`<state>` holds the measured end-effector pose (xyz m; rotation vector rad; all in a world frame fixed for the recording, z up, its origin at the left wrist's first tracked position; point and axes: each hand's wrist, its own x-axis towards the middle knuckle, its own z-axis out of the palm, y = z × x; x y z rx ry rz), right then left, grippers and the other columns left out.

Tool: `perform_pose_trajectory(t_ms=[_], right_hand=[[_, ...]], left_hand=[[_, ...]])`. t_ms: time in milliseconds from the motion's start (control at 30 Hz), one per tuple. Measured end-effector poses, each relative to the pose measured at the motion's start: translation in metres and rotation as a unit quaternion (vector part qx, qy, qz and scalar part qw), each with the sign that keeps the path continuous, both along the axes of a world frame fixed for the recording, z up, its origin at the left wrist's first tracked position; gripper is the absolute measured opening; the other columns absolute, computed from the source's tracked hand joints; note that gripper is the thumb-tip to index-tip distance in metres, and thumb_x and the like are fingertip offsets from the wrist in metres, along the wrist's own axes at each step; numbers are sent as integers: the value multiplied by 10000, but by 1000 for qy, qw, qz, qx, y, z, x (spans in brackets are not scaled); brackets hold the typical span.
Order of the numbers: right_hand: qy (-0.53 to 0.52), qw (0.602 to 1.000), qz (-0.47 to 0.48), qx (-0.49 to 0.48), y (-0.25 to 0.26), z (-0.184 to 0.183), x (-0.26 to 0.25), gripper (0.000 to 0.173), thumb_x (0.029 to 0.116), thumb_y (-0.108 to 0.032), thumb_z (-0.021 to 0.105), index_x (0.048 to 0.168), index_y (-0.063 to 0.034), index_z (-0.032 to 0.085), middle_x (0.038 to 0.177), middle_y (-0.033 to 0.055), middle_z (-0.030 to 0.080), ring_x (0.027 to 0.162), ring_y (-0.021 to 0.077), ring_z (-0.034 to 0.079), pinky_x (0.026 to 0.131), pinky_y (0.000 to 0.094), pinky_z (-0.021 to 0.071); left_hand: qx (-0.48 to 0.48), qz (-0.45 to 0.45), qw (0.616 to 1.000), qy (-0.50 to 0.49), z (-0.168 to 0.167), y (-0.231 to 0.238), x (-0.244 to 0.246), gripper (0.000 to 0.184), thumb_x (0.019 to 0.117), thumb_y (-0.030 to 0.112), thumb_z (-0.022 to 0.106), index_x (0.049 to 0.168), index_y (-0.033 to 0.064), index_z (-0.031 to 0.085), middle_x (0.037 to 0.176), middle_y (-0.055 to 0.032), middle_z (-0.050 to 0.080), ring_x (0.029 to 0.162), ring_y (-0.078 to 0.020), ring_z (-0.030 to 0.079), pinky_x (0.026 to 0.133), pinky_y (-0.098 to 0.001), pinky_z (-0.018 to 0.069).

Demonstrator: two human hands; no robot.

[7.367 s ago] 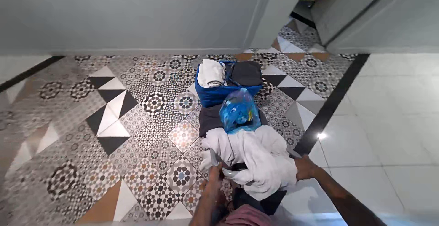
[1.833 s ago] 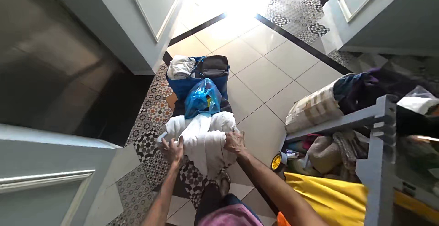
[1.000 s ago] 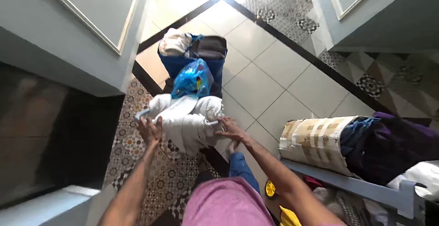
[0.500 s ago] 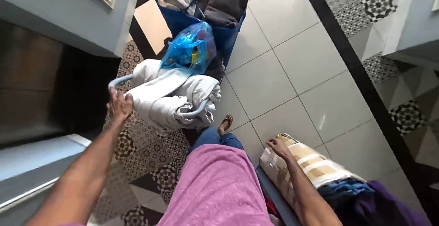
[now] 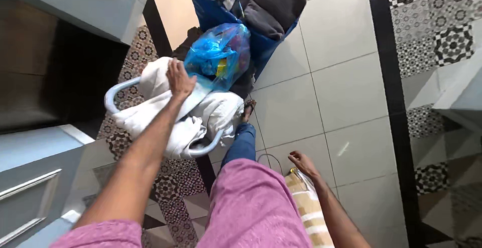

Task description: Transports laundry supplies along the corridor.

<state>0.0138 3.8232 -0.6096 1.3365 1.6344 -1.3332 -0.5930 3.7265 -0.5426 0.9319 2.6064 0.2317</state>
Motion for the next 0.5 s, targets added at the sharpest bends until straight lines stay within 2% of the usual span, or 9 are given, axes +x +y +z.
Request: perform_pose_trajectory(t_ms=[100, 200, 233, 267, 300, 333, 367, 433, 500], right_hand=[[14, 1000, 23, 0, 70, 10, -32, 456, 1061, -330, 554, 1390, -15, 579, 1268, 225, 675, 1140, 346, 683, 1017, 537, 525], [65, 992, -71, 80, 126, 17, -56, 436, 1072, -293, 512, 1381, 8, 578, 1246, 215, 685, 1098, 311, 697, 984, 503, 549], [83, 983, -124, 107, 137, 17, -59, 432, 1074, -293, 500, 1369, 10, 587, 1219, 203, 695, 1068, 282, 703, 958, 476, 564], [94, 973, -173, 121, 143, 16, -60, 425, 1072, -298, 495, 1353, 4, 596, 1186, 179, 704, 1032, 244, 708, 916, 443, 579], [99, 965, -209, 124, 147, 13, -59, 415, 1070, -301, 499, 1339, -3, 604, 1165, 161, 709, 1008, 218, 712, 887, 418, 590], [97, 962, -228, 116, 150, 9, -55, 405, 1069, -292, 503, 1330, 0, 608, 1157, 162, 708, 1000, 217, 710, 875, 416, 590], [86, 964, -231, 97, 149, 5, -48, 398, 1070, -279, 506, 1329, 6, 606, 1166, 173, 703, 1009, 231, 707, 885, 430, 586], [52, 977, -204, 43, 141, -3, -27, 394, 1071, -268, 519, 1333, 14, 604, 1192, 201, 697, 1041, 278, 703, 936, 477, 565], [16, 986, -165, -9, 130, -16, 0, 392, 1069, -278, 534, 1327, 6, 613, 1200, 216, 694, 1059, 320, 699, 967, 519, 550]], left_hand=[[36, -33, 999, -11, -44, 78, 0, 934, 868, 427, 772, 1547, -50, 342, 1648, -279, 246, 1547, -459, 168, 1227, -617, 208], [-35, -98, 995, 1, -73, 144, -11, 1019, 838, 272, 832, 1597, -38, 226, 1667, -289, 175, 1543, -466, 184, 1231, -584, 231], [-85, -106, 991, 7, -79, 159, -14, 997, 844, 208, 821, 1598, -41, 218, 1649, -301, 219, 1522, -470, 242, 1220, -585, 250], [-136, -108, 985, 18, -83, 170, -17, 893, 861, 130, 773, 1573, -60, 268, 1581, -325, 341, 1464, -484, 350, 1194, -606, 282], [-176, -109, 978, 32, -85, 178, -21, 699, 882, 47, 695, 1496, -85, 389, 1429, -338, 509, 1337, -496, 494, 1142, -639, 323], [-211, -109, 971, 37, -82, 185, -26, 477, 905, 20, 639, 1355, -88, 523, 1258, -323, 624, 1200, -489, 593, 1097, -663, 351], [-237, -103, 966, 29, -77, 191, -31, 308, 936, 32, 604, 1227, -66, 613, 1149, -300, 675, 1117, -479, 635, 1076, -679, 357], [-239, -76, 968, 4, -63, 198, -40, 253, 963, 56, 567, 1179, -27, 669, 1134, -296, 689, 1110, -486, 642, 1068, -695, 358], [-205, -23, 979, -8, -37, 206, -50, 287, 959, 66, 550, 1217, 12, 663, 1188, -308, 670, 1155, -511, 620, 1030, -711, 396]])
